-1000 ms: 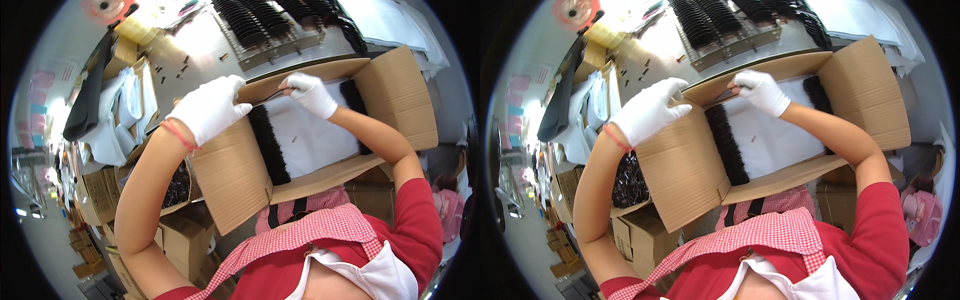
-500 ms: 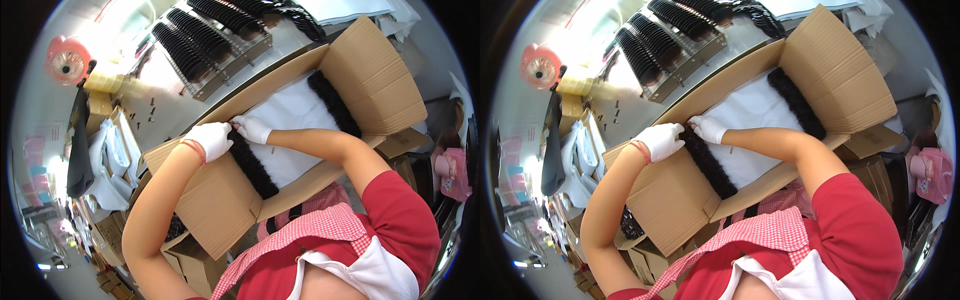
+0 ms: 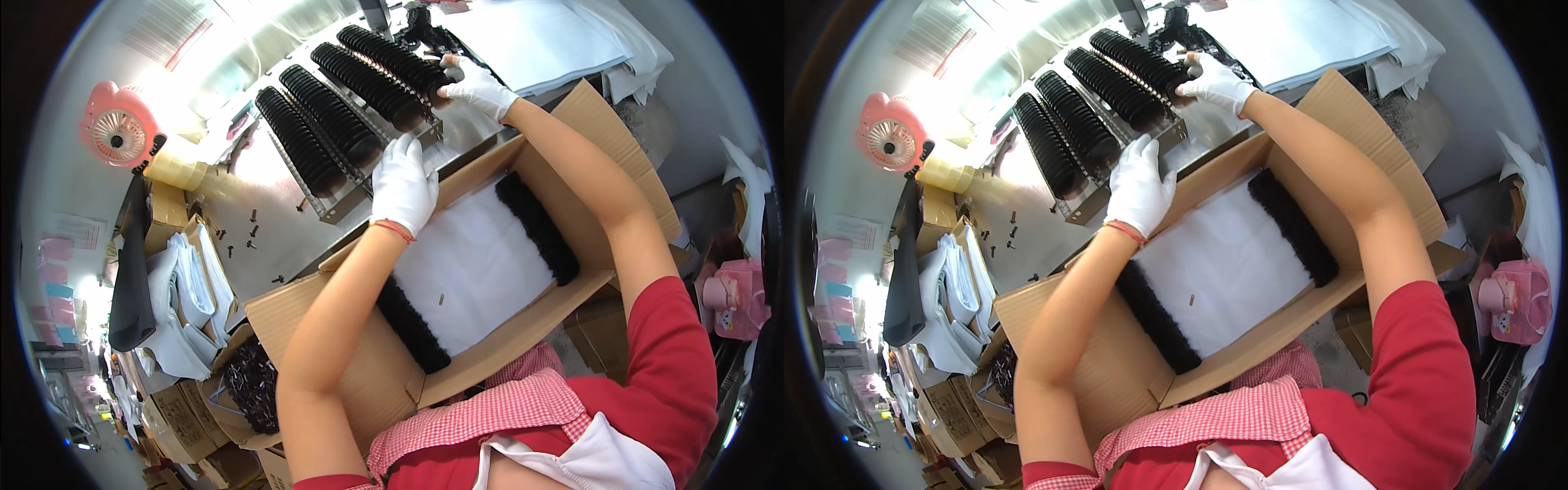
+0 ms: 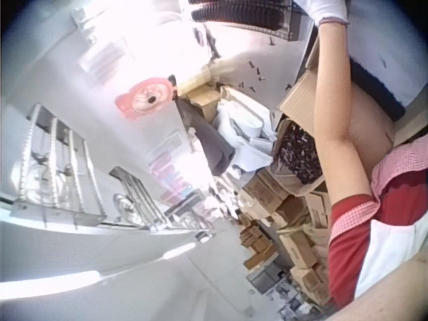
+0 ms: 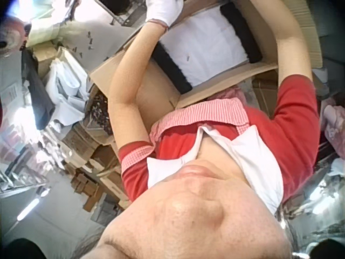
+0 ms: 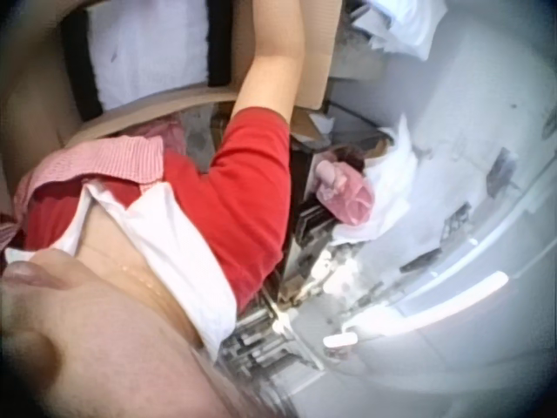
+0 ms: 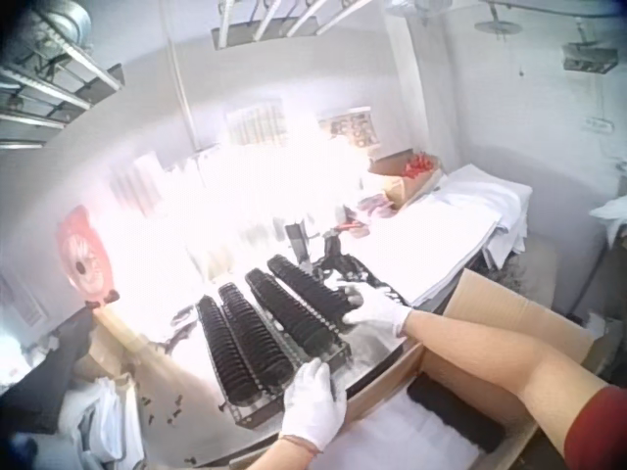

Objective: The person repeatedly picks up black hairbrush heads from a metal rack and places them into a cardboard box lined with white paper. The person handles the brushes one at a time, arranging them in rows inside the box.

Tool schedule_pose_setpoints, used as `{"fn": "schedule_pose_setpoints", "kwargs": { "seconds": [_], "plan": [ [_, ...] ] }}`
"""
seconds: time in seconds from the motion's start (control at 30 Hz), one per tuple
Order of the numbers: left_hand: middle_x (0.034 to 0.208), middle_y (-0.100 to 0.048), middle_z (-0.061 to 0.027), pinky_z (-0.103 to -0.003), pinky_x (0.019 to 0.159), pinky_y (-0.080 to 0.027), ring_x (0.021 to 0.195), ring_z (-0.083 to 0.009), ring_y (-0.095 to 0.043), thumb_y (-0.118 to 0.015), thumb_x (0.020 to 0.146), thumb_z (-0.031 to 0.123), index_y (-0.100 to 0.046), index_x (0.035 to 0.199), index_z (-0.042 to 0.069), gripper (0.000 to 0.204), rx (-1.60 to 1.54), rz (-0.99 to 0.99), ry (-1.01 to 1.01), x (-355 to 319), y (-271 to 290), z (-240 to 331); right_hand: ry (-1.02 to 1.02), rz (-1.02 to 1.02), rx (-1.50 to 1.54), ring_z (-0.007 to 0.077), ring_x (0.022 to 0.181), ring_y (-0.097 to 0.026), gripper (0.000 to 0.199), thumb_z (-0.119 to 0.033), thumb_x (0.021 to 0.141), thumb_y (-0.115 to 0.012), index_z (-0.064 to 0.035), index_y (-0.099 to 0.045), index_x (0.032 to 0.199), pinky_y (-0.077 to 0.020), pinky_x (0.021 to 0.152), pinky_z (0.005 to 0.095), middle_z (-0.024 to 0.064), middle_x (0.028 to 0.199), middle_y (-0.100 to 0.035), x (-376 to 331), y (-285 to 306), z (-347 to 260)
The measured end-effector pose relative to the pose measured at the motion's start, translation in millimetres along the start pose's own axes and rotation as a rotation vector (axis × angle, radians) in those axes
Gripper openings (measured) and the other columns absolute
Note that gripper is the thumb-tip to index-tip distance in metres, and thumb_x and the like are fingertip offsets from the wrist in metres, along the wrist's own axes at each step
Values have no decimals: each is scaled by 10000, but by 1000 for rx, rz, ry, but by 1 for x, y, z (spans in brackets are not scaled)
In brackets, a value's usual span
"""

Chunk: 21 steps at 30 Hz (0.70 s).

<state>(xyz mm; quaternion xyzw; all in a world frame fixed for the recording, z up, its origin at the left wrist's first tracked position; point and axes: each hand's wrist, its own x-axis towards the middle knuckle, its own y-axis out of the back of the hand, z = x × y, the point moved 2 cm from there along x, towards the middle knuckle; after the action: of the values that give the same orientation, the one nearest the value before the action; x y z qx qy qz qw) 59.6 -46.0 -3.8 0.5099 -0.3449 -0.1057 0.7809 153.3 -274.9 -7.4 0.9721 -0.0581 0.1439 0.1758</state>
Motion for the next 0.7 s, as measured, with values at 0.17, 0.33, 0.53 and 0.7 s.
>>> {"fn": "schedule_pose_setpoints", "kwargs": {
  "seconds": [0.17,0.33,0.53,0.7],
  "plan": [
    [1241,-581,-160,-465,980,-455,1170,-344,-557,-756,775,174,-555,1198,3,499,42,69,10,-8,1,-7,-218,-415,374,136,903,-649,713,-12,773,-734,30,-437,1420,-538,850,287,89,1079,-673,11,-17,-13],
    [1123,-609,-133,-472,964,-428,1113,-316,-560,-715,781,164,-592,1087,32,355,49,115,56,-34,19,-30,85,-242,93,107,904,-647,601,38,798,-660,-77,-548,1378,-541,860,270,58,1022,-708,-36,-61,-31],
    [985,-609,-137,-464,895,-438,1010,-340,-570,-720,743,102,-583,975,43,275,-16,176,66,-57,39,-50,83,1,-119,289,1001,-686,486,24,859,-628,-36,-564,1337,-533,903,317,199,1152,-682,-81,-111,-67],
    [980,-621,-149,-430,882,-471,982,-342,-593,-765,706,85,-579,972,44,327,-24,172,135,-63,42,-55,765,104,-461,321,1154,-635,397,27,885,-514,-7,-618,1266,-514,994,372,208,1214,-656,-67,-122,-63]
  ]
}}
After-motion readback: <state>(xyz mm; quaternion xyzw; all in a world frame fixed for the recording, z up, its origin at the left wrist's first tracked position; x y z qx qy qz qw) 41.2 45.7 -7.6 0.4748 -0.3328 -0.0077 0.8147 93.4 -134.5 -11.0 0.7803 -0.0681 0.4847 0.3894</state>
